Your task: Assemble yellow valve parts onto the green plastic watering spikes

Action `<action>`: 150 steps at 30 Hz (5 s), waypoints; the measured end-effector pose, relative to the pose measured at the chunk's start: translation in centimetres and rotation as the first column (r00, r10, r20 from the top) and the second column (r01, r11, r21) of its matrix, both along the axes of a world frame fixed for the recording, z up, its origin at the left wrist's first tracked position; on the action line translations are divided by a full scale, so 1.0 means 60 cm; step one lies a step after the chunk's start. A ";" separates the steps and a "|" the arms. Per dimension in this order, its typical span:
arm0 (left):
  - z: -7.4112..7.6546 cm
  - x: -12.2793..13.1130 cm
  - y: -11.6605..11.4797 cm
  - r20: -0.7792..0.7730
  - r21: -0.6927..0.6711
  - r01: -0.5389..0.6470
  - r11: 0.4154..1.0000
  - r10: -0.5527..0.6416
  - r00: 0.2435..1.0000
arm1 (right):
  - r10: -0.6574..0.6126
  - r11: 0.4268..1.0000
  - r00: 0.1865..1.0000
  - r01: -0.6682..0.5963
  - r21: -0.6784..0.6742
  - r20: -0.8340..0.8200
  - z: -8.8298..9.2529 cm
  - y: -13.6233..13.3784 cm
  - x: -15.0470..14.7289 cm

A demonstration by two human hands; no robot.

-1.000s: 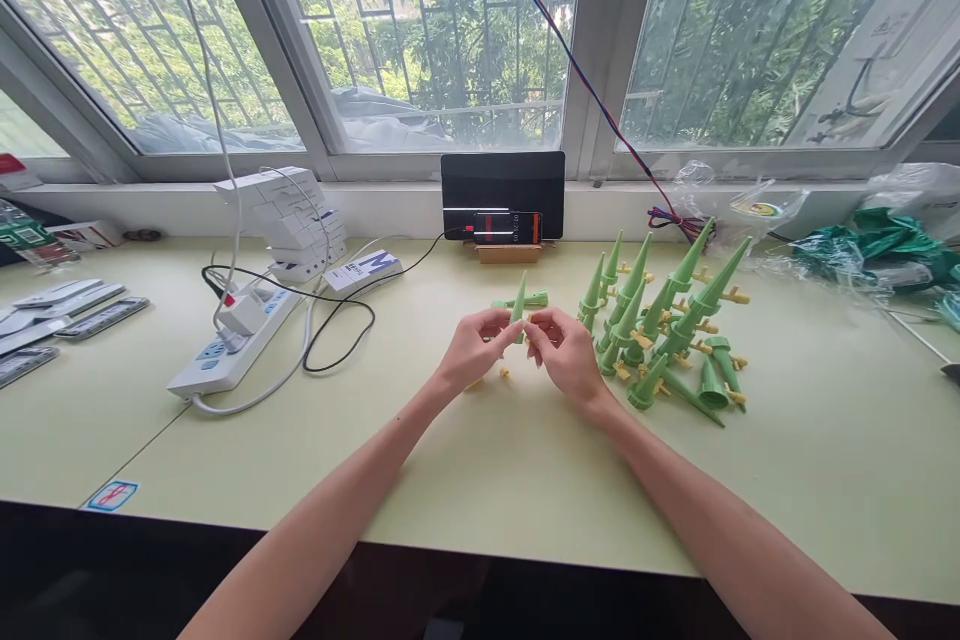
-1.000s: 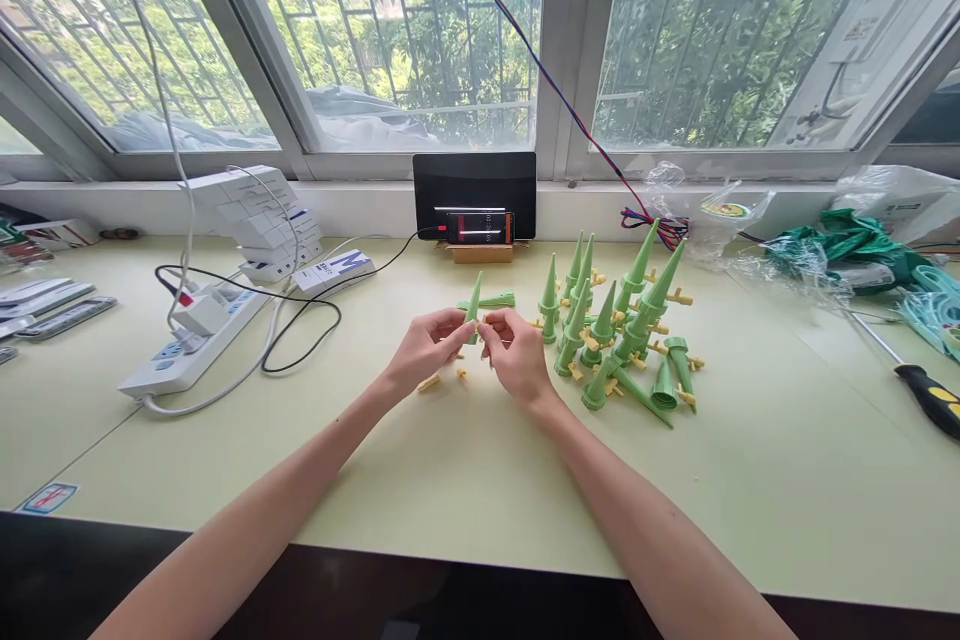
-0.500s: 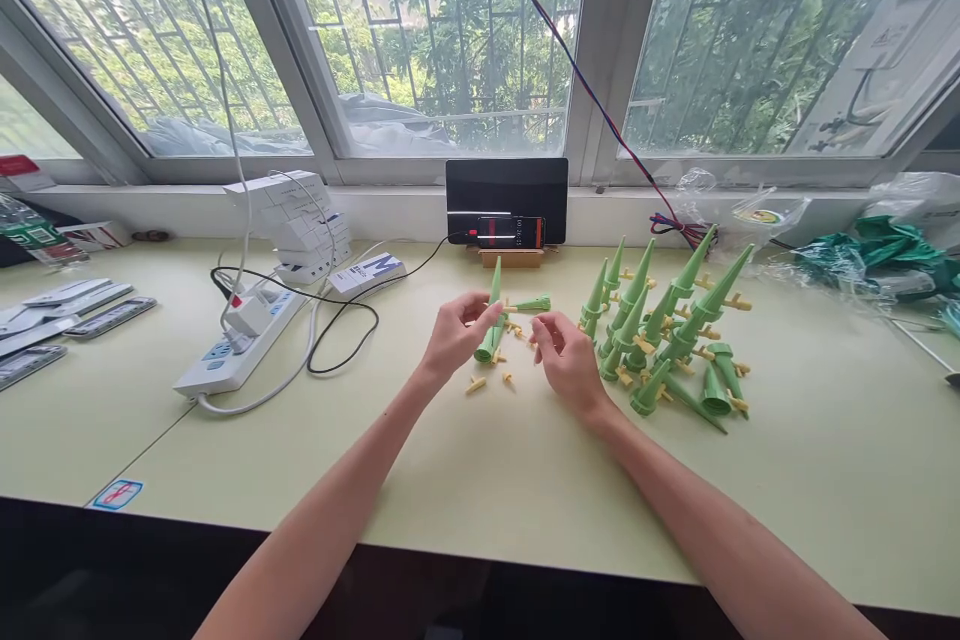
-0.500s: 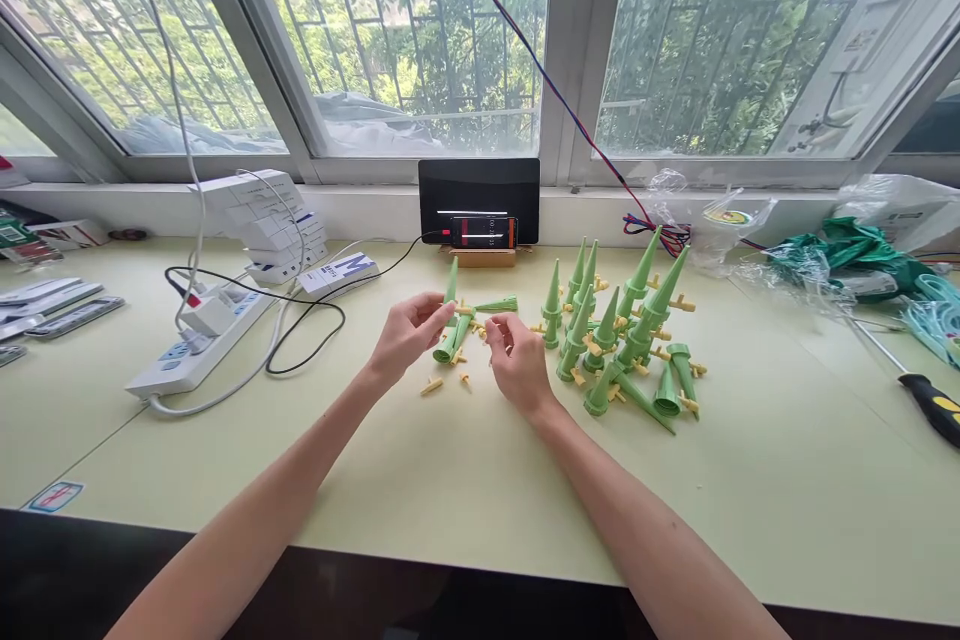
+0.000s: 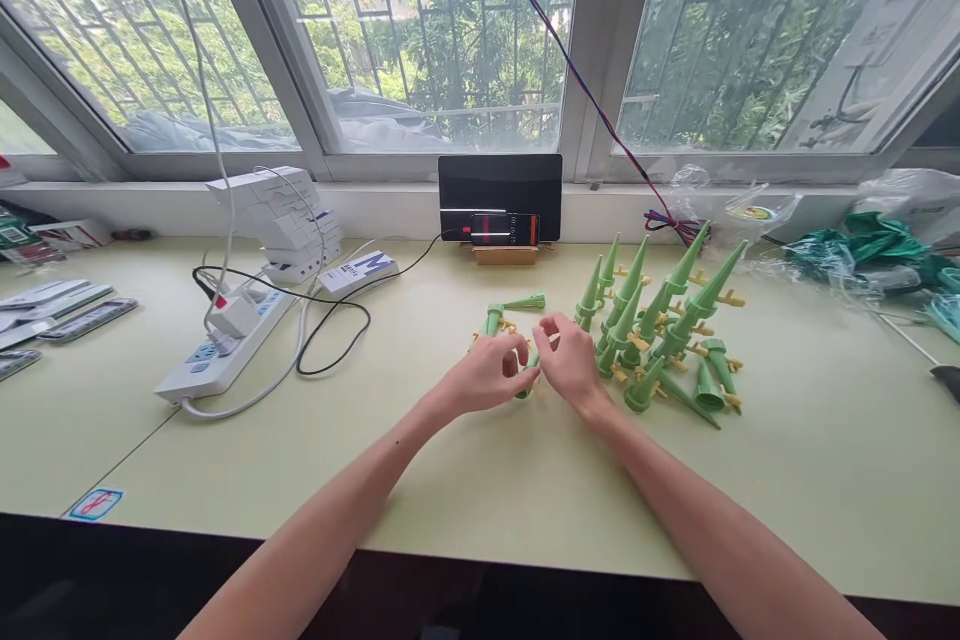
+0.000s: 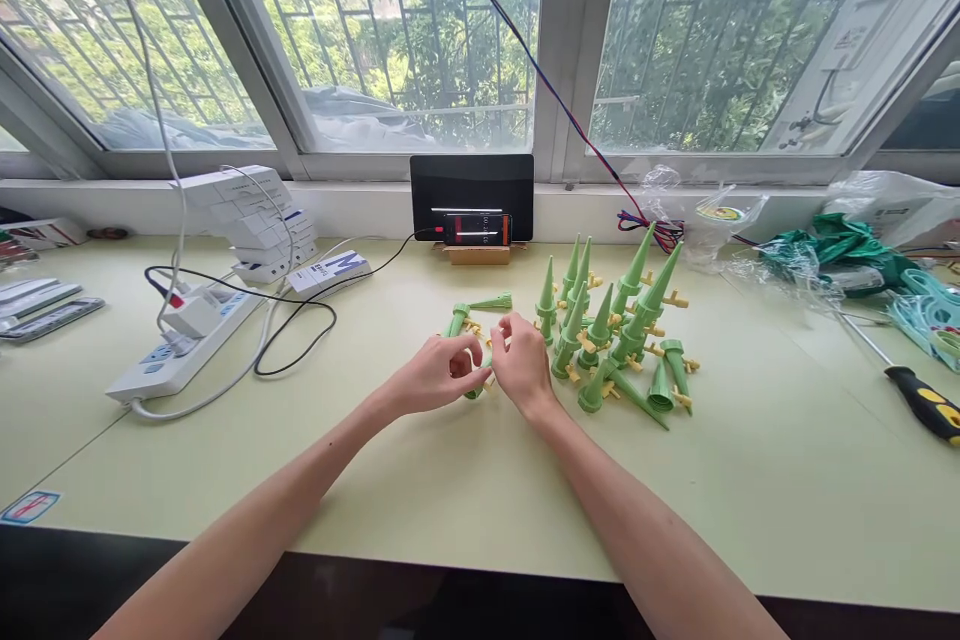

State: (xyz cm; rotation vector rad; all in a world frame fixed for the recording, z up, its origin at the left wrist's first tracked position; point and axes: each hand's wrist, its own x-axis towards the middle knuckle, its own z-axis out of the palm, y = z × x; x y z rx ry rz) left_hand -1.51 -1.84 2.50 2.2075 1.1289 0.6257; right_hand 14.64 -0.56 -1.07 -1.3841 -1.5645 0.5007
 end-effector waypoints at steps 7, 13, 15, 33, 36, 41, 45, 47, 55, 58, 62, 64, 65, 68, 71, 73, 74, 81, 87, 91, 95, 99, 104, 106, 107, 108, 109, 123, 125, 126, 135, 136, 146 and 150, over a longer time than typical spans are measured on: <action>-0.007 0.007 -0.005 -0.059 0.087 0.094 0.992 -0.089 0.994 | 0.076 0.993 0.994 -0.069 -0.096 0.075 -0.008 0.005 0.005; 0.003 -0.003 0.010 0.028 0.150 0.030 0.988 -0.035 0.999 | 0.124 0.989 0.991 -0.119 -0.092 0.050 -0.009 0.007 0.004; 0.006 -0.014 0.023 0.108 0.172 -0.105 0.979 0.087 0.990 | 0.129 0.989 0.990 -0.125 -0.073 0.050 -0.012 0.009 0.003; -0.019 -0.086 0.093 -0.090 0.087 -0.413 0.907 0.420 0.903 | 0.104 0.992 0.994 -0.101 0.072 -0.026 0.013 -0.003 -0.002; -0.017 -0.085 0.091 -0.101 0.087 -0.406 0.910 0.414 0.905 | 0.108 0.991 0.994 -0.106 0.077 -0.030 0.014 -0.003 -0.003; -0.020 -0.085 0.092 -0.109 0.082 -0.405 0.911 0.412 0.905 | 0.112 0.991 0.993 -0.109 0.079 -0.035 0.014 -0.004 -0.004; -0.024 -0.085 0.094 -0.146 0.107 -0.414 0.904 0.426 0.893 | 0.124 0.989 0.992 -0.121 0.083 -0.036 0.014 -0.005 -0.004; -0.026 -0.085 0.095 -0.158 0.109 -0.426 0.898 0.438 0.885 | 0.128 0.989 0.991 -0.124 0.085 -0.038 0.013 -0.004 -0.004; -0.019 -0.082 0.090 -0.093 0.156 -0.462 0.873 0.479 0.873 | 0.141 0.987 0.989 -0.137 0.089 -0.043 0.014 -0.005 -0.005; -0.010 -0.075 0.087 0.017 0.218 -0.477 0.852 0.485 0.874 | 0.148 0.986 0.987 -0.142 0.092 -0.057 0.016 -0.007 -0.006; 0.000 -0.059 0.076 0.181 0.222 -0.447 0.866 0.414 0.892 | 0.153 0.984 0.984 -0.145 0.101 -0.085 0.021 -0.010 -0.007; 0.002 -0.049 0.069 0.264 0.192 -0.418 0.888 0.363 0.894 | 0.165 0.983 0.981 -0.155 0.097 -0.106 0.023 -0.012 -0.008; 0.002 -0.045 0.065 0.295 0.176 -0.394 0.902 0.334 0.895 | 0.174 0.982 0.978 -0.163 0.098 -0.116 0.024 -0.013 -0.009; 0.001 -0.032 0.054 0.343 0.167 -0.314 0.935 0.243 0.907 | 0.198 0.977 0.971 -0.185 0.107 -0.131 0.025 -0.014 -0.010; -0.001 -0.023 0.044 0.325 0.180 -0.212 0.960 0.146 0.935 | 0.216 0.973 0.967 -0.202 0.110 -0.136 0.025 -0.015 -0.010; -0.002 -0.019 0.039 0.312 0.171 -0.175 0.969 0.116 0.943 | 0.229 0.970 0.964 -0.215 0.110 -0.135 0.025 -0.015 -0.010; -0.002 -0.017 0.037 0.307 0.160 -0.167 0.973 0.112 0.945 | 0.236 0.968 0.963 -0.222 0.115 -0.133 0.025 -0.015 -0.010; -0.001 -0.014 0.032 0.331 0.080 -0.153 0.985 0.118 0.936 | 0.315 0.942 0.942 -0.295 0.161 -0.118 0.024 -0.016 -0.012; -0.002 -0.014 0.034 0.378 0.081 -0.161 0.984 0.119 0.918 | 0.354 0.930 0.929 -0.338 0.143 -0.111 0.020 -0.016 -0.012; -0.005 -0.014 0.034 0.399 0.056 -0.162 0.985 0.127 0.908 | 0.363 0.927 0.927 -0.349 0.134 -0.097 0.019 -0.017 -0.015; -0.005 -0.012 0.035 0.406 0.052 -0.175 0.983 0.139 0.903 | 0.358 0.929 0.929 -0.344 0.135 -0.097 0.020 -0.018 -0.015; -0.003 -0.011 0.035 0.423 0.031 -0.192 0.981 0.161 0.892 | 0.347 0.933 0.930 -0.330 0.145 -0.118 0.021 -0.020 -0.013; -0.002 -0.011 0.033 0.427 0.022 -0.183 0.983 0.156 0.891 | 0.318 0.941 0.937 -0.294 0.166 -0.146 0.023 -0.021 -0.013; -0.002 -0.011 0.033 0.422 0.033 -0.179 0.983 0.149 0.894 | 0.310 0.944 0.939 -0.284 0.168 -0.150 0.024 -0.022 -0.013; -0.002 -0.011 0.032 0.418 0.043 -0.178 0.983 0.144 0.897 | 0.307 0.945 0.940 -0.281 0.167 -0.151 0.025 -0.022 -0.013; -0.002 -0.011 0.032 0.413 0.055 -0.177 0.983 0.139 0.900 | 0.303 0.946 0.941 -0.279 0.164 -0.150 0.025 -0.023 -0.013; -0.002 -0.011 0.032 0.408 0.068 -0.177 0.982 0.135 0.903 | 0.300 0.947 0.942 -0.276 0.161 -0.148 0.026 -0.023 -0.014; -0.001 -0.010 0.031 0.377 0.061 -0.195 0.979 0.159 0.913 | 0.305 0.944 0.943 -0.282 0.168 -0.129 0.025 -0.022 -0.012; 0.000 -0.010 0.031 0.378 0.068 -0.205 0.976 0.165 0.911 | 0.299 0.945 0.946 -0.275 0.174 -0.125 0.025 -0.021 -0.012; 0.001 -0.009 0.031 0.380 0.074 -0.214 0.974 0.171 0.909 | 0.292 0.947 0.949 -0.269 0.177 -0.122 0.024 -0.020 -0.012; 0.001 -0.010 0.034 0.364 0.185 -0.308 0.933 0.226 0.903 | 0.144 0.970 0.979 -0.112 0.215 -0.142 0.028 -0.019 -0.010; 0.000 -0.010 0.034 0.339 0.200 -0.295 0.934 0.217 0.915 | 0.131 0.971 0.981 -0.098 0.220 -0.143 0.028 -0.019 -0.009; -0.006 -0.013 0.026 0.040 0.208 -0.119 0.971 0.113 0.993 | 0.077 0.969 0.986 -0.038 0.242 -0.150 0.029 -0.019 -0.008; -0.012 -0.013 0.024 -0.060 0.201 -0.035 0.979 0.048 0.997 | 0.073 0.970 0.985 -0.035 0.242 -0.153 0.030 -0.020 -0.009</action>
